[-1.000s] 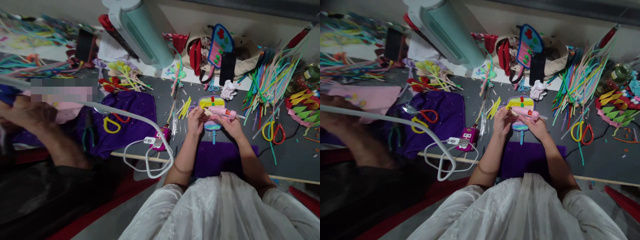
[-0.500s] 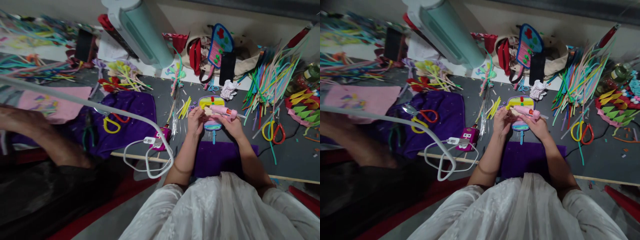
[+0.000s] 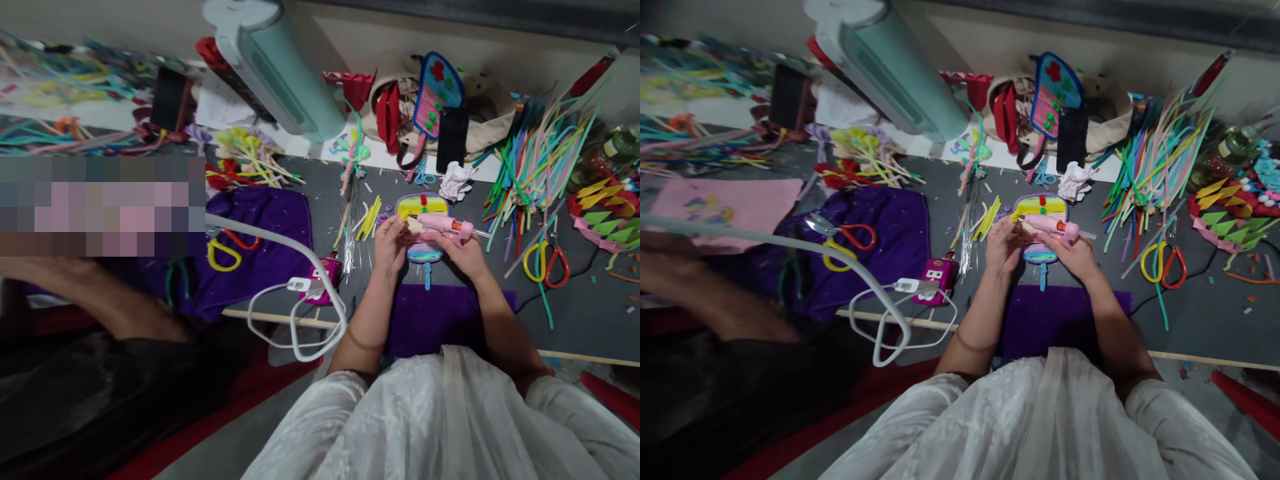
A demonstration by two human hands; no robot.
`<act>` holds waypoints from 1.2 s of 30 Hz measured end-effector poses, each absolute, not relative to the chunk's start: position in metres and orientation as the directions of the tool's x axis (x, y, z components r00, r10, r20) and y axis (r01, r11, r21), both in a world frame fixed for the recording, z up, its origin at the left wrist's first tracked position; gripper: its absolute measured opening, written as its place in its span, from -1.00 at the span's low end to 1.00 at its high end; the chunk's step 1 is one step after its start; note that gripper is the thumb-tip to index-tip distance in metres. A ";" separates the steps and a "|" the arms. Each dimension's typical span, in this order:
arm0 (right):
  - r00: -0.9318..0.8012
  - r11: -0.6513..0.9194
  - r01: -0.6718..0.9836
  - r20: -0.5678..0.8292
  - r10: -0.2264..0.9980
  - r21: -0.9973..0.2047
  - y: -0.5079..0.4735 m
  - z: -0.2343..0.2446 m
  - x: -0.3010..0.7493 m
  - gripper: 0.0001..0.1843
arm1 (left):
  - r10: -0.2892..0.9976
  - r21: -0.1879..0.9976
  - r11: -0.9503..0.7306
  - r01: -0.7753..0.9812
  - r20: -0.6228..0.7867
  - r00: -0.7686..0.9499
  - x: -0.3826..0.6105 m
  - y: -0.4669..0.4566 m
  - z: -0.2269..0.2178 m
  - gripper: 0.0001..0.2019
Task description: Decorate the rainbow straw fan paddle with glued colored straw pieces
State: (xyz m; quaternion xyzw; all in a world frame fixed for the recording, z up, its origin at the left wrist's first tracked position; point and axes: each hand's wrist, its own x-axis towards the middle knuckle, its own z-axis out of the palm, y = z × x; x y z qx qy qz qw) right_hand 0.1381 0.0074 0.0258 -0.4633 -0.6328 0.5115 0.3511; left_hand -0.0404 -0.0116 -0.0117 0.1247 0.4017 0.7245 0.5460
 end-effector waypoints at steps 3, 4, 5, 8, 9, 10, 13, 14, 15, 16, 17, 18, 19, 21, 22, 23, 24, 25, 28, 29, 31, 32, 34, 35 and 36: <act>-0.317 0.032 0.230 -0.044 0.947 -0.973 0.008 0.024 0.139 -0.52 | 0.888 0.724 -0.068 -0.686 -0.270 -0.373 -0.040 -0.012 -0.011 -0.55; -0.308 0.027 0.235 -0.048 0.950 -0.972 0.008 0.024 0.139 -0.54 | 0.888 0.723 -0.058 -0.688 -0.277 -0.367 -0.040 -0.012 -0.010 -0.54; -0.301 0.025 0.240 -0.049 0.952 -0.970 0.008 0.025 0.139 -0.55 | 0.889 0.721 -0.049 -0.691 -0.284 -0.359 -0.040 -0.012 -0.010 -0.53; -0.298 0.027 0.248 -0.050 0.953 -0.968 0.009 0.026 0.140 -0.58 | 0.893 0.715 -0.030 -0.698 -0.294 -0.340 -0.040 -0.013 -0.008 -0.52; -0.304 0.029 0.249 -0.050 0.951 -0.968 0.009 0.026 0.140 -0.58 | 0.894 0.716 -0.030 -0.698 -0.293 -0.339 -0.040 -0.013 -0.008 -0.53; -0.311 0.032 0.250 -0.049 0.949 -0.968 0.009 0.027 0.140 -0.58 | 0.894 0.717 -0.032 -0.696 -0.290 -0.341 -0.040 -0.013 -0.008 -0.53; -0.335 0.061 0.262 -0.031 0.942 -0.963 0.009 0.027 0.140 -0.56 | 0.888 0.716 -0.052 -0.696 -0.286 -0.360 -0.039 -0.012 -0.008 -0.51; -0.341 0.076 0.269 -0.021 0.940 -0.960 0.009 0.027 0.140 -0.55 | 0.885 0.715 -0.057 -0.697 -0.287 -0.367 -0.039 -0.012 -0.008 -0.51; -0.346 0.091 0.276 -0.011 0.938 -0.957 0.010 0.027 0.141 -0.55 | 0.883 0.715 -0.060 -0.696 -0.287 -0.371 -0.039 -0.012 -0.008 -0.51; -0.350 0.105 0.282 0.000 0.937 -0.954 0.010 0.026 0.142 -0.54 | 0.882 0.717 -0.063 -0.694 -0.285 -0.375 -0.039 -0.011 -0.009 -0.52; -0.354 0.117 0.287 0.008 0.935 -0.951 0.011 0.026 0.142 -0.53 | 0.881 0.720 -0.068 -0.690 -0.281 -0.380 -0.039 -0.011 -0.009 -0.54; -0.347 0.124 0.296 0.014 0.938 -0.947 0.012 0.024 0.143 -0.53 | 0.880 0.725 -0.074 -0.684 -0.276 -0.387 -0.039 -0.011 -0.009 -0.56; -0.325 0.124 0.309 0.018 0.946 -0.943 0.013 0.022 0.144 -0.53 | 0.877 0.734 -0.084 -0.674 -0.268 -0.400 -0.039 -0.011 -0.009 -0.58; -0.233 0.102 0.326 0.025 0.972 -0.940 0.015 0.017 0.147 -0.54 | 0.861 0.777 -0.110 -0.620 -0.236 -0.450 -0.040 -0.012 -0.008 -0.62; -0.169 0.077 0.321 0.023 0.985 -0.944 0.016 0.014 0.148 -0.55 | 0.851 0.818 -0.126 -0.561 -0.202 -0.485 -0.041 -0.014 -0.007 -0.65; -0.108 0.047 0.299 0.015 0.994 -0.953 0.018 0.012 0.149 -0.56 | 0.843 0.867 -0.139 -0.479 -0.150 -0.516 -0.042 -0.016 -0.006 -0.68; -0.063 0.018 0.259 0.001 0.998 -0.966 0.020 0.009 0.150 -0.57 | 0.839 0.914 -0.150 -0.376 -0.083 -0.537 -0.044 -0.018 -0.006 -0.72; -0.038 -0.008 0.203 -0.016 0.999 -0.979 0.022 0.007 0.150 -0.58 | 0.840 0.953 -0.156 -0.259 -0.009 -0.542 -0.045 -0.021 -0.006 -0.76; -0.005 -0.066 -0.022 -0.066 0.998 -0.998 0.030 0.007 0.151 -0.61 | 0.873 0.983 -0.160 0.089 0.183 -0.452 -0.049 -0.030 -0.010 -0.89; 0.012 -0.079 -0.104 -0.081 0.997 -0.991 0.032 0.009 0.151 -0.61 | 0.887 0.967 -0.159 0.197 0.228 -0.401 -0.049 -0.033 -0.013 -0.91; 0.050 -0.108 -0.247 -0.123 0.991 -0.963 0.037 0.012 0.152 -0.61 | 0.913 0.904 -0.172 0.391 0.296 -0.281 -0.050 -0.037 -0.018 -0.92; 0.065 -0.122 -0.302 -0.148 0.987 -0.945 0.039 0.013 0.153 -0.60 | 0.923 0.863 -0.184 0.471 0.317 -0.220 -0.049 -0.038 -0.021 -0.91; 0.087 -0.148 -0.370 -0.193 0.977 -0.917 0.043 0.014 0.155 -0.60 | 0.934 0.777 -0.209 0.594 0.339 -0.115 -0.049 -0.039 -0.024 -0.88; 0.095 -0.157 -0.386 -0.209 0.973 -0.909 0.044 0.014 0.157 -0.60 | 0.936 0.736 -0.220 0.641 0.345 -0.075 -0.049 -0.040 -0.025 -0.86; 0.101 -0.165 -0.390 -0.220 0.970 -0.906 0.045 0.012 0.159 -0.60 | 0.936 0.696 -0.227 0.681 0.348 -0.044 -0.049 -0.040 -0.025 -0.83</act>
